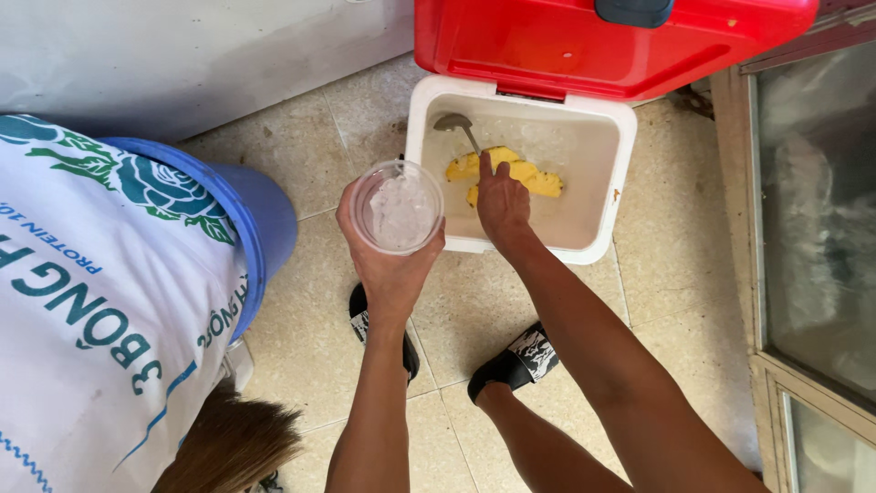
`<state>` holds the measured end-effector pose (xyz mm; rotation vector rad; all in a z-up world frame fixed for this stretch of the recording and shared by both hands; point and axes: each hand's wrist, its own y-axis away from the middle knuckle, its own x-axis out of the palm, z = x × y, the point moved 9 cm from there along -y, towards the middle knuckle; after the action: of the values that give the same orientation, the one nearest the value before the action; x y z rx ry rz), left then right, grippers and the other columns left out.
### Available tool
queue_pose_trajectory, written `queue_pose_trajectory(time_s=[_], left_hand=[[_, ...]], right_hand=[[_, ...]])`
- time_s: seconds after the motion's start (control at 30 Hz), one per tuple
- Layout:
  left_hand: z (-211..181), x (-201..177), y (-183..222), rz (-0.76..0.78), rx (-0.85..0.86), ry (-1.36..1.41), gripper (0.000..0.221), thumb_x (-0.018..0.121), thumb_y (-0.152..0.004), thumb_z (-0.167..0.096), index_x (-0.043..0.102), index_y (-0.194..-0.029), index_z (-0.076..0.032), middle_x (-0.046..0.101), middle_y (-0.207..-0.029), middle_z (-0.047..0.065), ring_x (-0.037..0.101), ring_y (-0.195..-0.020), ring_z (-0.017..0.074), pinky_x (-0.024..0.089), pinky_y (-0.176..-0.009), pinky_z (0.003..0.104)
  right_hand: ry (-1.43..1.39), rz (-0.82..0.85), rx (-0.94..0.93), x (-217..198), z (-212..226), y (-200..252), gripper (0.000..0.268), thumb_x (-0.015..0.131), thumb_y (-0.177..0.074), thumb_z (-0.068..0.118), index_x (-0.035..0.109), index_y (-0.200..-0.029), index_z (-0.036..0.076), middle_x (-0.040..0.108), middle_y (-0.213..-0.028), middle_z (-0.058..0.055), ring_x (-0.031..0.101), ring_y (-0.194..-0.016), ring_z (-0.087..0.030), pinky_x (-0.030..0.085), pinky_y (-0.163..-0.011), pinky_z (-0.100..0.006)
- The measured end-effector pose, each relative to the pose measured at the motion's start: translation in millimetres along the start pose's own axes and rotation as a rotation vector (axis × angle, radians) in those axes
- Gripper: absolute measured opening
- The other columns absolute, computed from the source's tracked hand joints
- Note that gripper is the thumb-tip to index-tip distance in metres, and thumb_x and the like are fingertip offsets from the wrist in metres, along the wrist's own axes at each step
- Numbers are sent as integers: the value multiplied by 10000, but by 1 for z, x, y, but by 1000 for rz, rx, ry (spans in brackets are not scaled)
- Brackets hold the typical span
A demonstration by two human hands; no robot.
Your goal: The person juices citrus fruits using a manual press, pours the juice into a cup, adds ice using a ladle, and places the cup into a plastic bag.
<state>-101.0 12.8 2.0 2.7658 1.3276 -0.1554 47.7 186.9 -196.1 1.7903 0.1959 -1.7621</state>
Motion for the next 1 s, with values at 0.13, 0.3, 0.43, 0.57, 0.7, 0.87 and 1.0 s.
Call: queue_pose_trajectory(time_s=[0.13,0.3,0.43,0.57,0.7,0.87,1.0], left_hand=[[8,-18,-3,-46,-34,-6,1017,906,-692,-4,308,-1513,-54,494,-1474,161,495,-1409,288,398,-1232,441],[14,-22,-6,-51,-30,30,1011,894,-711,10,302,-1528,-63,475,-1492,166,481,-1425,290,397,-1242,445],[19,-17,-5,-22,-49,120,995,872,-725,16,296,-1532,-66,452,-1517,166,463,-1439,293,398,-1246,447],[18,-10,-3,-6,-54,123,989,877,-735,17,299,-1534,-65,456,-1513,169,458,-1440,297,397,-1250,452],[17,5,2,39,-75,133,1011,894,-719,12,294,-1529,-63,453,-1504,173,438,-1447,297,365,-1252,450],[13,31,7,91,-16,111,983,908,-718,3,330,-1511,-52,477,-1498,144,467,-1430,271,375,-1256,416],[11,56,15,128,-27,37,956,924,-680,-19,392,-1473,-49,506,-1454,134,504,-1388,265,397,-1228,387]], right_hand=[[62,171,-104,38,17,-9,492,554,-944,96,519,-1430,26,679,-1015,-236,719,-846,-379,590,-707,-465],[10,424,-187,42,0,-4,285,554,-908,115,745,-1111,54,718,-1023,-218,701,-934,-389,579,-802,-474],[-202,498,-302,39,-11,2,290,555,-964,223,773,-1107,96,727,-941,-161,682,-830,-345,535,-754,-453],[-647,737,148,10,-66,38,365,582,-1010,293,733,-1270,86,643,-750,-68,503,-567,-169,397,-509,-341],[-899,755,290,-47,-82,78,368,598,-1004,264,706,-1303,77,489,-625,-33,324,-445,-105,259,-392,-289],[-814,593,414,-134,-112,110,373,595,-1002,263,715,-1291,60,528,-647,-24,362,-483,-103,280,-411,-292],[-794,443,441,-203,-124,135,356,589,-1013,262,739,-1265,61,500,-653,-15,353,-510,-94,295,-418,-288]])
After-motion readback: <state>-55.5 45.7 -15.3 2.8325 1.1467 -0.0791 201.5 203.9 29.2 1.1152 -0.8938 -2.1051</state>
